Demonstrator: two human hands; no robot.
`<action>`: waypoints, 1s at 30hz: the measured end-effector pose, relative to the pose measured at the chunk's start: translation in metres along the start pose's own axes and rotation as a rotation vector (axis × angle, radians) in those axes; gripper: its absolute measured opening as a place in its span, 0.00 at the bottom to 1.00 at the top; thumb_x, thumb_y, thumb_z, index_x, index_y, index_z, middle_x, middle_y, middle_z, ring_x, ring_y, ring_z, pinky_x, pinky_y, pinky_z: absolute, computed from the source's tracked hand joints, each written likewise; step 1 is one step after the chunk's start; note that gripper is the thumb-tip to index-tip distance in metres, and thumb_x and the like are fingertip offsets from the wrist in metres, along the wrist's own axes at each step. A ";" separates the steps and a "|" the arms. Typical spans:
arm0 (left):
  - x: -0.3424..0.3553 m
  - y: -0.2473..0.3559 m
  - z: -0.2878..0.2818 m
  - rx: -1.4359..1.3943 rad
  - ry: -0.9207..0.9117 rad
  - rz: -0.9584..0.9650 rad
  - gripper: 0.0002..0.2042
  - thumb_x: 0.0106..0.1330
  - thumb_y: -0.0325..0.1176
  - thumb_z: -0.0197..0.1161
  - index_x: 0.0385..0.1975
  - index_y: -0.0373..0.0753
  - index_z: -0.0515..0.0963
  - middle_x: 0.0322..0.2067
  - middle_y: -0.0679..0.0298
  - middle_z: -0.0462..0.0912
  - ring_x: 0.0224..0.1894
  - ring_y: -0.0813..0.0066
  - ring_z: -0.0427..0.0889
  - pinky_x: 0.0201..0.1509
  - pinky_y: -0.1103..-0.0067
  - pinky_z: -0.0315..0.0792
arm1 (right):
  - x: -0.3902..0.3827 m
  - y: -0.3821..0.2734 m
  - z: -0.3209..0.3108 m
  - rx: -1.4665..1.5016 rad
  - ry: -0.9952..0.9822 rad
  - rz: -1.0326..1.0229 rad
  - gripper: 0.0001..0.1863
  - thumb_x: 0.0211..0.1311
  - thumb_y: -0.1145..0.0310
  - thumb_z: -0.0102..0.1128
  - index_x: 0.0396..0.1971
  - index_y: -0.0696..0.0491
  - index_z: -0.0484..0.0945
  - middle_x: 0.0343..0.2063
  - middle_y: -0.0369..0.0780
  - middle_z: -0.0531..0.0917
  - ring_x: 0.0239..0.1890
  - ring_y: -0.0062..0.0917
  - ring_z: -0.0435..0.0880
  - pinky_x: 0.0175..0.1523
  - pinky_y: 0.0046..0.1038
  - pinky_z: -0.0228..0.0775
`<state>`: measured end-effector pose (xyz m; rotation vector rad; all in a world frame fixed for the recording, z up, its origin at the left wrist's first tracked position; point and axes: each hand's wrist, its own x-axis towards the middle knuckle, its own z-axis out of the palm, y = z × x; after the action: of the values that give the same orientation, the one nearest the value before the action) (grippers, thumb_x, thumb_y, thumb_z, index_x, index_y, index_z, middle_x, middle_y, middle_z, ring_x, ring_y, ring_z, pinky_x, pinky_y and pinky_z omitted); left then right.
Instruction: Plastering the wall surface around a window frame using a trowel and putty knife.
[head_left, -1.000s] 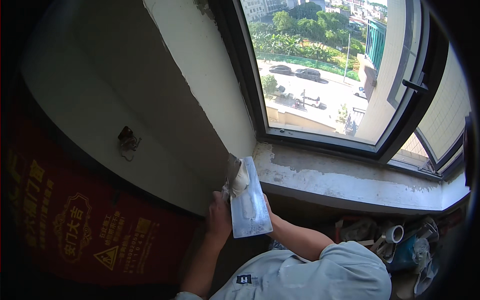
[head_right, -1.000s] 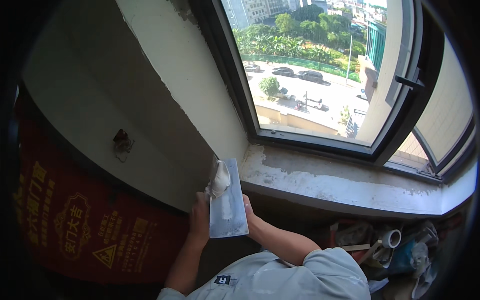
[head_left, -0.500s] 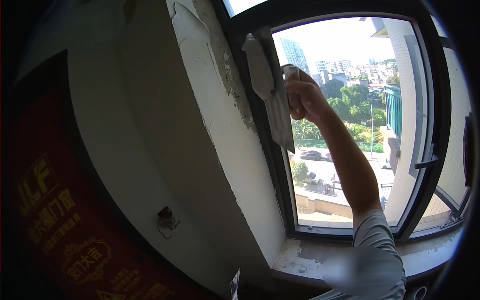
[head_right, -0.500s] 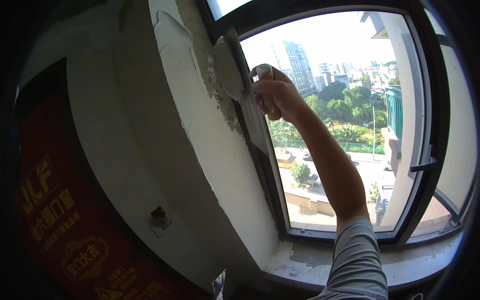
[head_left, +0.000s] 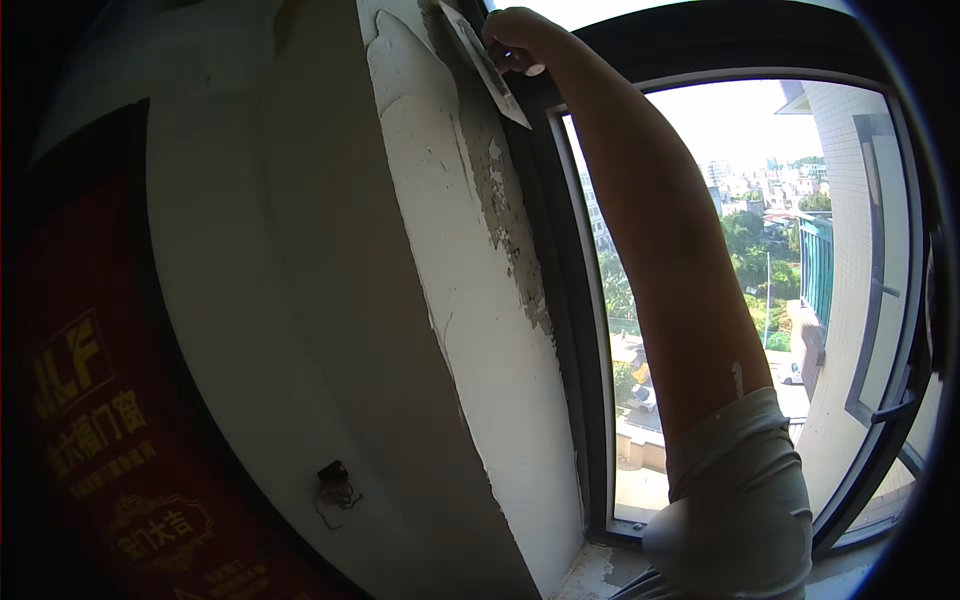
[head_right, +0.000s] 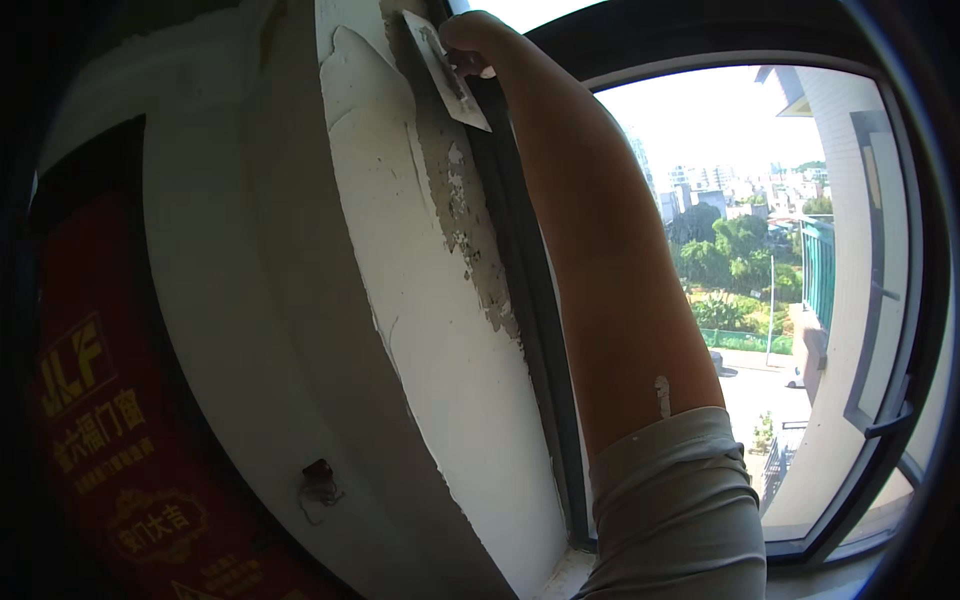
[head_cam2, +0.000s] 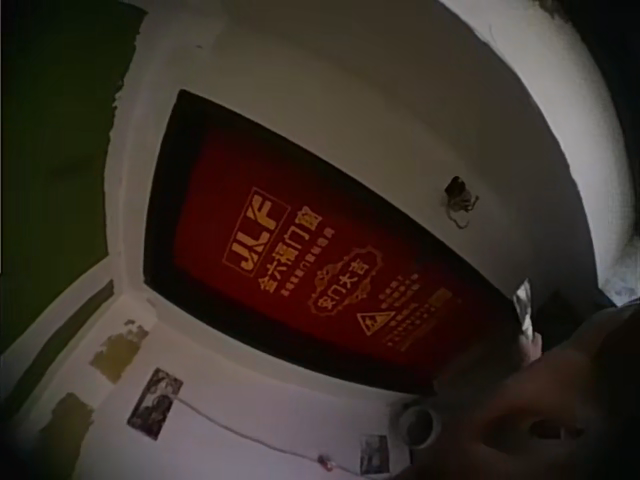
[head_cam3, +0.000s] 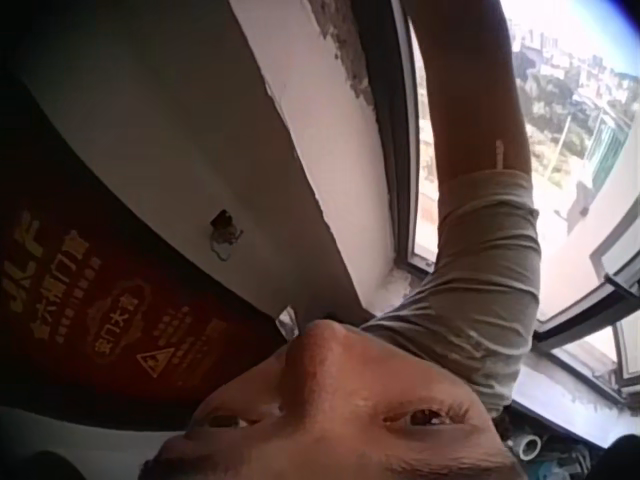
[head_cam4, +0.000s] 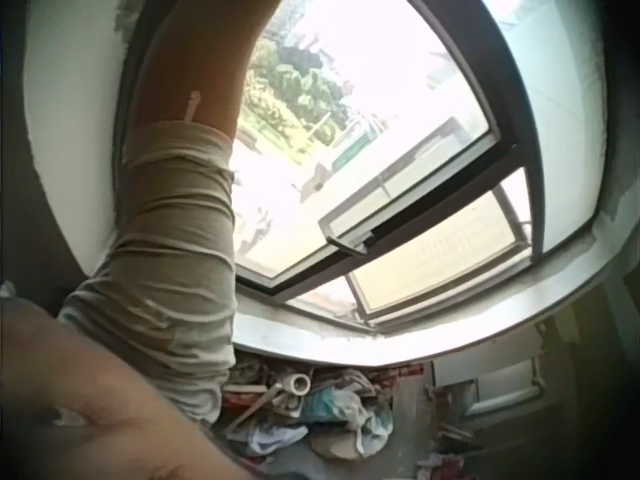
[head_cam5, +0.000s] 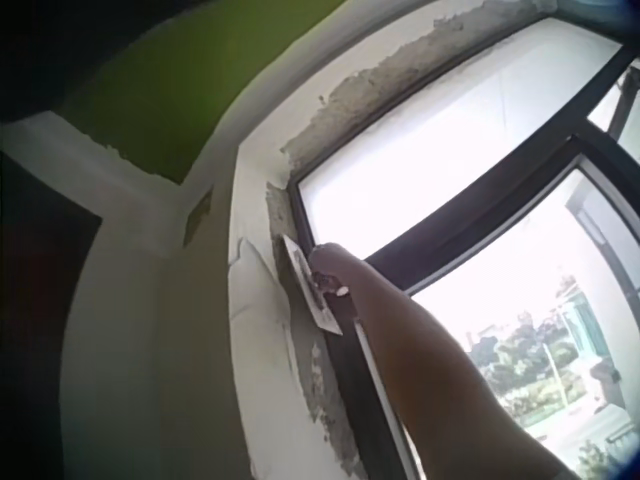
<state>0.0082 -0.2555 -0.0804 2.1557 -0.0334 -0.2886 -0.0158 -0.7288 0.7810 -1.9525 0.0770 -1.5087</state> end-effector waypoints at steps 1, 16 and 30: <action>0.002 -0.001 -0.001 0.007 0.003 -0.003 0.17 0.68 0.43 0.61 0.39 0.30 0.79 0.28 0.54 0.82 0.27 0.58 0.77 0.35 0.64 0.72 | -0.002 0.003 0.004 0.005 -0.011 0.013 0.09 0.59 0.74 0.54 0.35 0.64 0.79 0.20 0.44 0.80 0.14 0.29 0.77 0.15 0.25 0.57; 0.046 -0.036 -0.021 0.169 -0.016 0.061 0.21 0.68 0.48 0.60 0.39 0.30 0.80 0.27 0.55 0.82 0.27 0.57 0.77 0.36 0.65 0.73 | -0.139 0.062 0.022 0.033 0.028 0.106 0.18 0.56 0.76 0.47 0.48 0.60 0.74 0.21 0.44 0.78 0.14 0.29 0.74 0.13 0.27 0.54; 0.058 0.038 -0.036 0.194 -0.130 0.129 0.22 0.64 0.54 0.63 0.29 0.36 0.78 0.23 0.60 0.79 0.23 0.61 0.73 0.31 0.66 0.70 | -0.282 0.145 0.055 -0.197 0.105 0.112 0.18 0.58 0.70 0.53 0.50 0.54 0.70 0.34 0.53 0.84 0.35 0.52 0.83 0.39 0.49 0.73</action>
<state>0.0758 -0.2552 -0.0407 2.3117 -0.2844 -0.3619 -0.0123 -0.6970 0.4603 -1.9827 0.3873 -1.5779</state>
